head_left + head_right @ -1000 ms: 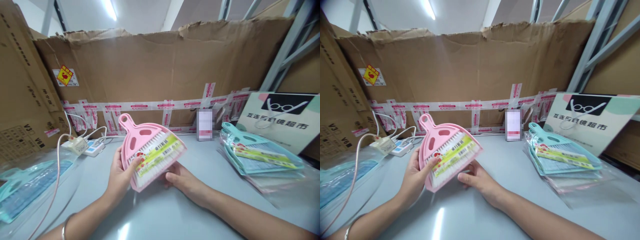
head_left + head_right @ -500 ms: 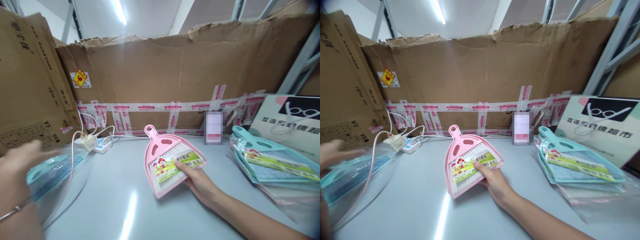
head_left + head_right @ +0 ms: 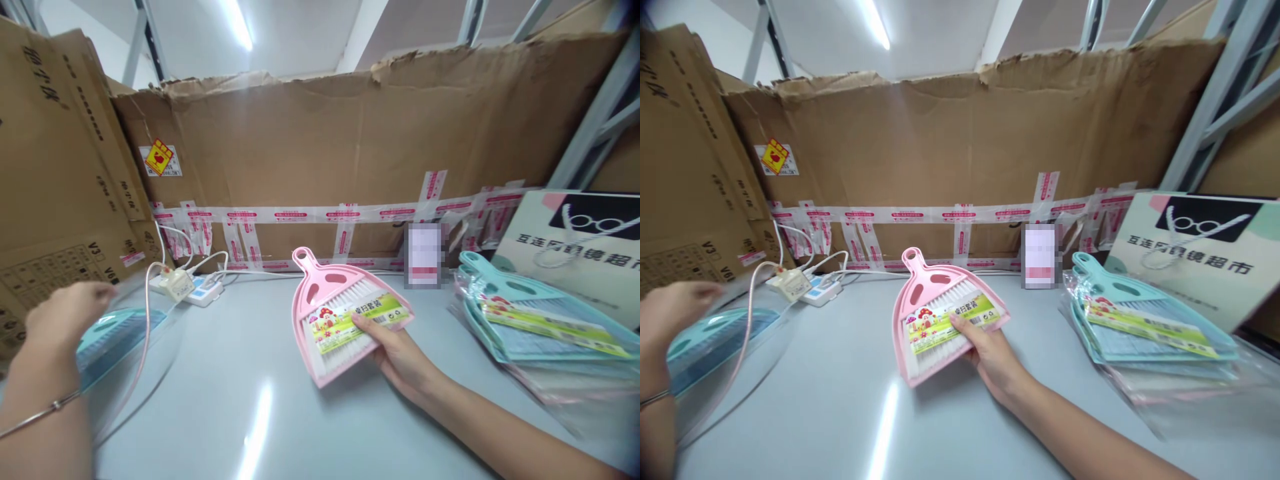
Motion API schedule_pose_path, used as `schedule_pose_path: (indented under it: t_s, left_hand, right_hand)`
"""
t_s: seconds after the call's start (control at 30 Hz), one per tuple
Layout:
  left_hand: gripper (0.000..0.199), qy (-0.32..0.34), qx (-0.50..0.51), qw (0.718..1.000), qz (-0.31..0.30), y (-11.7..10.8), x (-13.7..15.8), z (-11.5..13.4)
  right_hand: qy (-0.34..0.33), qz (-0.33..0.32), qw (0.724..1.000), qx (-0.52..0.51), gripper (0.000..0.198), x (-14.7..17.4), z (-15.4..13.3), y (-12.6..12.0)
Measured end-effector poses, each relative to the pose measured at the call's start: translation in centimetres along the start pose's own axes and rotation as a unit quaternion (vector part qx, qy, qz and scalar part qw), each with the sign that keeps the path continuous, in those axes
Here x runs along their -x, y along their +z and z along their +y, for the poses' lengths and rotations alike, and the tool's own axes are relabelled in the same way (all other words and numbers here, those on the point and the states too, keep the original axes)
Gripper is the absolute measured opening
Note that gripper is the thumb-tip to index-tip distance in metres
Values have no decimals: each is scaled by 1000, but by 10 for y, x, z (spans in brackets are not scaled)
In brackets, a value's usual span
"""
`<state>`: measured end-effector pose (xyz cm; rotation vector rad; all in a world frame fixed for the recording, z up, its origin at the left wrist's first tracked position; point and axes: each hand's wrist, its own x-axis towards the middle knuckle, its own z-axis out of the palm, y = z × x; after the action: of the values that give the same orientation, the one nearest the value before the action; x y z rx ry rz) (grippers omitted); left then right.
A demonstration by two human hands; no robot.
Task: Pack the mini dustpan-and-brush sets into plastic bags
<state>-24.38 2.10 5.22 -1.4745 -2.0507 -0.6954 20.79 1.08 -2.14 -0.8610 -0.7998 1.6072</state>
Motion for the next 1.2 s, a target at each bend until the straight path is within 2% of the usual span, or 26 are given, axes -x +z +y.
schedule_pose_path:
  t_s: [0.03, 0.07, 0.1, 0.17, 0.23, 0.3, 0.4, 0.47, 0.5, 0.57, 0.6, 0.63, 0.73, 0.8, 0.87, 0.97, 1.03, 1.13, 1.2]
  left_hand:
    - [13, -13, -33, 999, 29, -8, -2, 10]
    - [17, 13, -30, 994, 102, -13, -3, 24]
    - [18, 73, 15, 987, 143, -16, -2, 41]
    - [15, 248, 141, 948, 140, -15, 6, 78]
    - [16, 378, 215, 897, 79, -5, 19, 114]
    - [22, 442, 260, 858, -3, 9, 34, 142]
    - [28, 481, 274, 816, -165, 24, 57, 168]
    - [24, 491, 274, 783, -265, 27, 67, 176]
    - [21, 490, 280, 767, -304, 27, 71, 178]
    - [30, 467, 309, 751, -350, 25, 72, 178]
    - [34, 441, 328, 759, -349, 25, 70, 177]
    - [34, 403, 346, 780, -331, 25, 67, 175]
    - [31, 261, 348, 870, -234, 27, 63, 172]
    - [37, 214, 304, 905, -207, 29, 69, 179]
    - [43, 226, 248, 915, -225, 29, 81, 196]
    - [48, 284, 155, 910, -259, 29, 100, 231]
    - [43, 314, 93, 904, -275, 31, 106, 250]
    - [20, 323, 43, 900, -290, 38, 104, 259]
    - [17, 315, 31, 904, -289, 41, 98, 255]
  right_hand:
    - [-4, 8, 1000, -3, 33, -1, -2, -1]
    - [-10, 16, 1000, -8, 35, -1, -5, -2]
    - [-20, 24, 999, -13, 35, -2, -9, -4]
    - [-48, 42, 998, -22, 37, -3, -18, -8]
    - [-82, 70, 994, -29, 38, -5, -30, -13]
    - [-113, 100, 988, -37, 40, -7, -41, -19]
    - [-137, 127, 981, -45, 45, -10, -51, -25]
    - [-141, 134, 980, -37, 45, -11, -53, -27]
    - [-142, 134, 980, -30, 45, -12, -53, -28]
    - [-142, 130, 981, -20, 45, -11, -53, -28]
    - [-139, 127, 982, -17, 46, -11, -52, -28]
    - [-135, 124, 983, -18, 47, -11, -51, -28]
    - [-119, 113, 986, -25, 48, -10, -50, -28]
    - [-100, 103, 990, -12, 45, -9, -48, -28]
    - [-71, 90, 993, 10, 41, -10, -46, -29]
    - [-27, 66, 997, 33, 41, -10, -44, -30]
    - [-4, 51, 998, 48, 42, -10, -43, -31]
    - [40, 23, 996, 81, 36, -8, -45, -33]
    - [69, -6, 992, 103, 29, -6, -46, -35]
